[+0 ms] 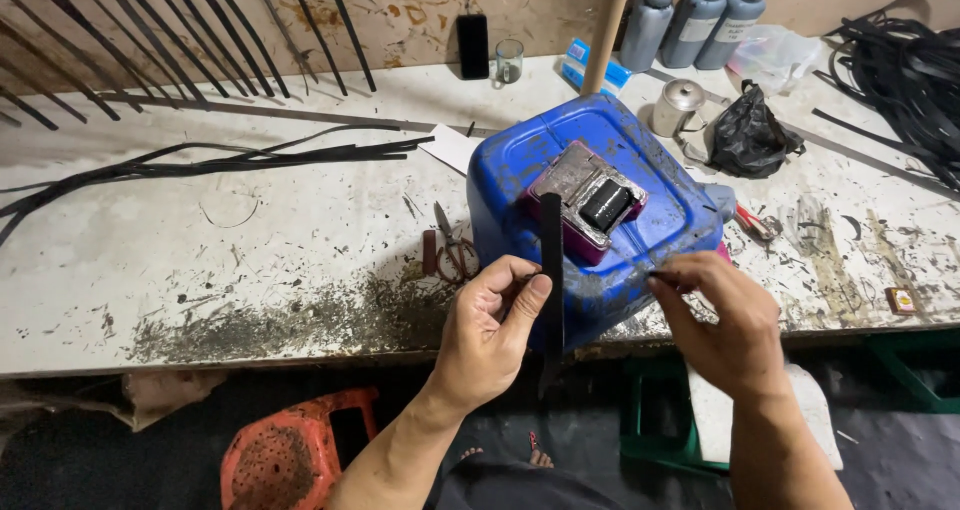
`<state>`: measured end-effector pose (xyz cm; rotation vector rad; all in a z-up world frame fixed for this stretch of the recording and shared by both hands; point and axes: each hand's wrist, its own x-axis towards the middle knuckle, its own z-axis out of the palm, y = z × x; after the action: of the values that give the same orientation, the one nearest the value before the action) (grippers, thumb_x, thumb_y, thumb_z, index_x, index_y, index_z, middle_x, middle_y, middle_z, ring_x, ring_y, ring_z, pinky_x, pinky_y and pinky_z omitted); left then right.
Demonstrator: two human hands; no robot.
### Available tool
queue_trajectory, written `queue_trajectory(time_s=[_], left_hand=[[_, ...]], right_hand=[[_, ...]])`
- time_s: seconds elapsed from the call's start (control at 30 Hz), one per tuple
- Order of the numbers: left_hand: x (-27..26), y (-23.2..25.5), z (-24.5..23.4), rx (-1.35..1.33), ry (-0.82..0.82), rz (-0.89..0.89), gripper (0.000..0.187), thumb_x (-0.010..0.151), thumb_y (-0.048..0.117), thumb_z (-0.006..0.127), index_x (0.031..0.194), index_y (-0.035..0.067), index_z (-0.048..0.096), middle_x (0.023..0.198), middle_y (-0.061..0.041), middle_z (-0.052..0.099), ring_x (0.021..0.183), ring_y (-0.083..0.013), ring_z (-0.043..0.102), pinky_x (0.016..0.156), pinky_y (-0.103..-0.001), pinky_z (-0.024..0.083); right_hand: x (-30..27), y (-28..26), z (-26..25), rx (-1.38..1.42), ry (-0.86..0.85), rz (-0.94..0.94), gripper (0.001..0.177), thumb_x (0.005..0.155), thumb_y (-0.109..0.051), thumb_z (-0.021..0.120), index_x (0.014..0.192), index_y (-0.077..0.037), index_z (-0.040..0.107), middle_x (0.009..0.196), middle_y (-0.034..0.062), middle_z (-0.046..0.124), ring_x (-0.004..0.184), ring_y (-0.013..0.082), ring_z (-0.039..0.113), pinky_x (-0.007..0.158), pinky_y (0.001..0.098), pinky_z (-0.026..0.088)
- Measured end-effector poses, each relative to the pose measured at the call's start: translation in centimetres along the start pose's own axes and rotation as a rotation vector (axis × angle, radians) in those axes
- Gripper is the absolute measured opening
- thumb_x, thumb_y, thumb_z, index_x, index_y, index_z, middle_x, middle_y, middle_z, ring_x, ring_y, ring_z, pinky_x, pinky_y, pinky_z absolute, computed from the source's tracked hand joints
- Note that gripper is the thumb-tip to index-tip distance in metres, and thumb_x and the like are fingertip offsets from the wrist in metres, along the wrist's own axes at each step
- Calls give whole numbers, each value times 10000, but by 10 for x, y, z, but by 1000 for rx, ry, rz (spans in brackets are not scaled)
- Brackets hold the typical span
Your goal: The person hangs black leather strips on a rack with colored clips, then uses a small tool to press or cut the ends of the strips on a blue container at a workshop table.
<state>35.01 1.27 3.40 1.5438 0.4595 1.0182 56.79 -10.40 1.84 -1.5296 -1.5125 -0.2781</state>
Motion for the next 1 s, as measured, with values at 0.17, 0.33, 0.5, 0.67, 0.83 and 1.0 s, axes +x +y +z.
queue_trajectory(time_s=[0.17, 0.33, 0.5, 0.67, 0.83, 1.0], left_hand=[[-2, 4, 3, 8, 1, 11, 158, 1019, 121, 662, 941, -16, 679, 665, -59, 609, 673, -92, 524, 645, -289, 508], [-3, 19, 2, 27, -69, -66, 157, 1043, 205, 609, 931, 97, 626, 739, 90, 452, 637, -31, 380, 570, -217, 357], [-4, 22, 3, 16, -79, -63, 160, 1044, 204, 606, 929, 95, 626, 754, 83, 466, 659, -32, 398, 583, -217, 368], [-5, 23, 3, 19, -86, -49, 164, 1046, 203, 601, 918, 102, 619, 765, 81, 469, 695, -39, 416, 622, -220, 387], [-6, 24, 1, 22, -78, -52, 161, 1044, 202, 603, 937, 84, 630, 785, 73, 488, 711, -41, 435, 633, -219, 404], [-6, 24, -2, 47, -75, -47, 158, 1042, 199, 604, 935, 87, 631, 759, 76, 482, 683, -43, 424, 613, -221, 403]], right_hand=[[-15, -20, 4, 66, 24, -62, 109, 817, -61, 820, 876, -117, 747, 861, 6, 770, 650, 192, 714, 651, 285, 587], [-7, -46, -5, 116, -69, -110, 99, 901, 35, 713, 911, 14, 617, 864, 153, 703, 743, 247, 681, 710, 325, 551], [-8, -51, -7, 117, -69, -116, 94, 898, 36, 714, 926, 22, 625, 877, 160, 711, 754, 249, 698, 705, 320, 562], [-8, -52, -6, 101, -70, -116, 83, 901, 17, 722, 926, 5, 643, 889, 152, 715, 766, 241, 706, 724, 317, 563], [-7, -54, -7, 93, -87, -130, 96, 896, 8, 731, 926, 10, 640, 893, 159, 714, 762, 247, 703, 708, 322, 561], [-11, -54, -11, 168, -103, -69, 89, 882, 17, 731, 913, -1, 650, 845, 134, 702, 723, 220, 686, 676, 301, 547]])
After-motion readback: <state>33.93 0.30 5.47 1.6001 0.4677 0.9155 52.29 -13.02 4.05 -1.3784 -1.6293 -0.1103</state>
